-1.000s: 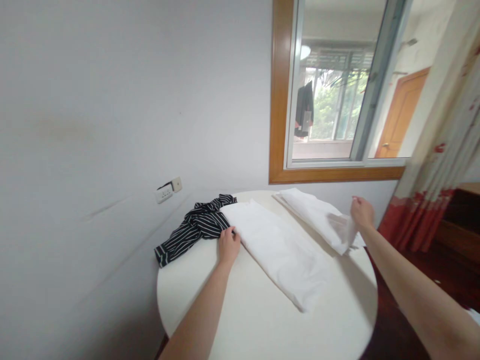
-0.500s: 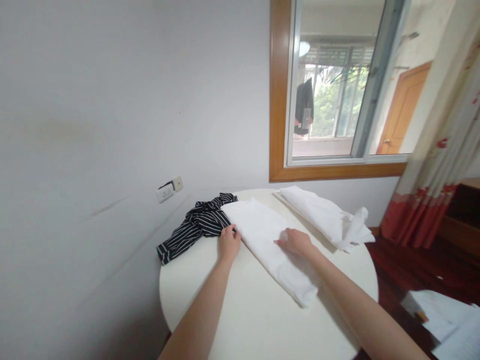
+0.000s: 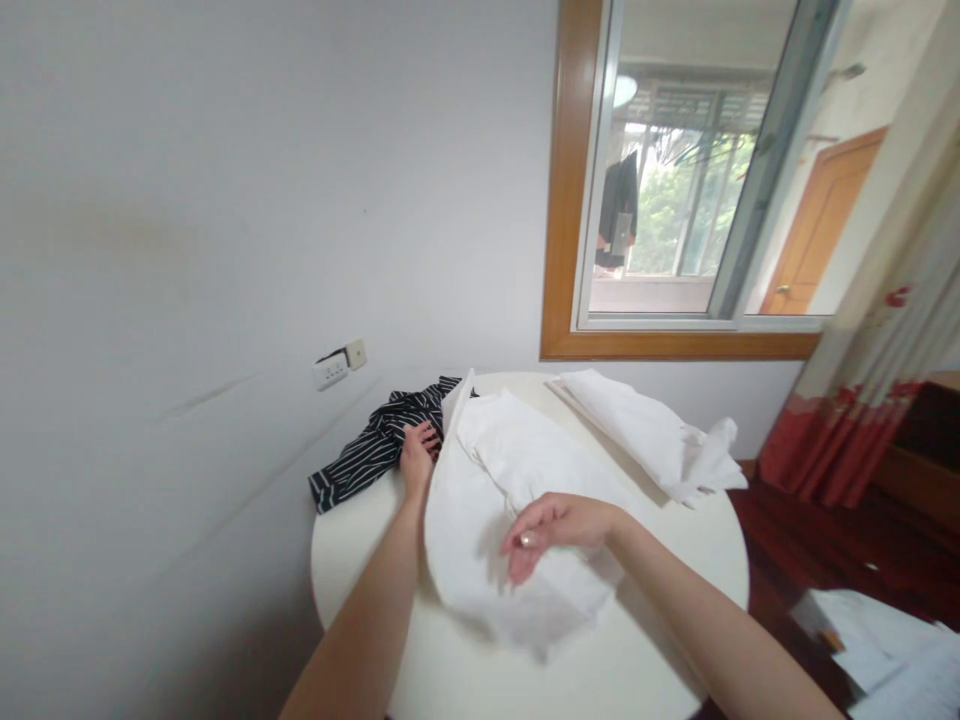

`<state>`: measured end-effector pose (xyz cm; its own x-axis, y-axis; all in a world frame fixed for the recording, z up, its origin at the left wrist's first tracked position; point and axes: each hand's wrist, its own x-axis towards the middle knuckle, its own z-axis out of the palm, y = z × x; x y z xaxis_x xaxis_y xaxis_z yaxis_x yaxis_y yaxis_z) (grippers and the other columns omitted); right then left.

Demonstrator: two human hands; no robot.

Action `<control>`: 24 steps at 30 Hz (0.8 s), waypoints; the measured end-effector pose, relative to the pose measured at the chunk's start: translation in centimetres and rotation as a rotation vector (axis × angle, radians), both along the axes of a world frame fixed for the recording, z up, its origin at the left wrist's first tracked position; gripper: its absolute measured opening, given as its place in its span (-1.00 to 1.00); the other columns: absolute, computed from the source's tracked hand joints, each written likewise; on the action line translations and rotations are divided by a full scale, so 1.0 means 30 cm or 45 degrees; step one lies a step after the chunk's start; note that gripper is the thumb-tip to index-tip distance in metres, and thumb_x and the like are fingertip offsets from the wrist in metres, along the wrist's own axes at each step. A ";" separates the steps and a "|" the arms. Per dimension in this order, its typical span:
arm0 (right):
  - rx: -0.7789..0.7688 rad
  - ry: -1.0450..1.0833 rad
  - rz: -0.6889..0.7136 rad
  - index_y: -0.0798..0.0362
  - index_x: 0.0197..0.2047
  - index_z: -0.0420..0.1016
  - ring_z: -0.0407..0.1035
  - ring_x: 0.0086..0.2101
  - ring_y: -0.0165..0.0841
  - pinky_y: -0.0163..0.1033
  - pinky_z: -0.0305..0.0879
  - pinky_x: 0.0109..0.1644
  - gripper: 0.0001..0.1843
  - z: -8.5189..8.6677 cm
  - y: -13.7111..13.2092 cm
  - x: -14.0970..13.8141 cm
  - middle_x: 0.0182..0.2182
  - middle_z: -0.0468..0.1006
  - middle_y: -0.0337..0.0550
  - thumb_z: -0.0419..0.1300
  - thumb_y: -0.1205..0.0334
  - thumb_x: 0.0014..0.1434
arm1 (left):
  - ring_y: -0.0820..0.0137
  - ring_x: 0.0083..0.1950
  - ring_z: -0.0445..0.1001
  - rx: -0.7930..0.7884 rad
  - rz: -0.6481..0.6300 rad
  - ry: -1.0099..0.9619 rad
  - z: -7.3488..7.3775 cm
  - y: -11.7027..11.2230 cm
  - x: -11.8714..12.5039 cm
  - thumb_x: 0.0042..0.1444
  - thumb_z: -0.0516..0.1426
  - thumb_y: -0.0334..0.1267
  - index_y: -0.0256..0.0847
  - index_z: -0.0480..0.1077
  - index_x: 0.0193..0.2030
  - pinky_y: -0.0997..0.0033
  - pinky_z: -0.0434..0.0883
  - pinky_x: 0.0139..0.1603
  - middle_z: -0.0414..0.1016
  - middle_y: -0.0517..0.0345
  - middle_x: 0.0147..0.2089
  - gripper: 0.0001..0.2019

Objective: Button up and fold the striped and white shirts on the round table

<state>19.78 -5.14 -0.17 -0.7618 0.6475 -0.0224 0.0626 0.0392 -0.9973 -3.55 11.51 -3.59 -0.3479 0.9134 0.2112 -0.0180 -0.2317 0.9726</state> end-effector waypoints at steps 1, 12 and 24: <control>0.036 -0.009 -0.085 0.15 -0.01 0.46 0.43 -0.28 -0.37 -0.25 0.30 -0.16 -0.45 -0.015 0.014 0.004 -0.29 0.54 -0.04 0.18 -0.12 0.11 | 0.32 -0.18 0.48 0.023 0.043 -0.049 0.010 0.004 -0.025 0.18 -0.34 0.20 -0.30 0.39 0.02 0.35 0.40 -0.24 0.46 -0.12 -0.04 -0.27; 1.101 -1.138 -0.872 0.00 0.18 0.27 0.16 0.05 -0.16 -0.08 0.07 0.11 -0.30 -0.101 0.035 -0.008 0.07 0.34 0.02 0.24 -0.11 0.03 | 0.21 0.08 0.35 0.359 0.229 0.862 0.041 -0.068 -0.023 0.09 0.03 0.15 -0.20 0.32 0.14 0.18 0.24 0.18 0.33 -0.09 0.12 -0.41; 0.966 -1.362 -0.877 0.08 -0.10 0.48 0.30 -0.08 -0.20 -0.21 0.18 -0.07 -0.72 -0.064 0.030 0.018 -0.15 0.48 0.04 0.03 0.30 0.16 | -0.16 0.29 0.08 -0.189 -0.143 1.797 0.007 -0.172 0.056 -0.23 0.20 0.28 -0.30 0.17 0.26 0.00 0.17 0.18 -0.03 -0.35 0.36 -0.04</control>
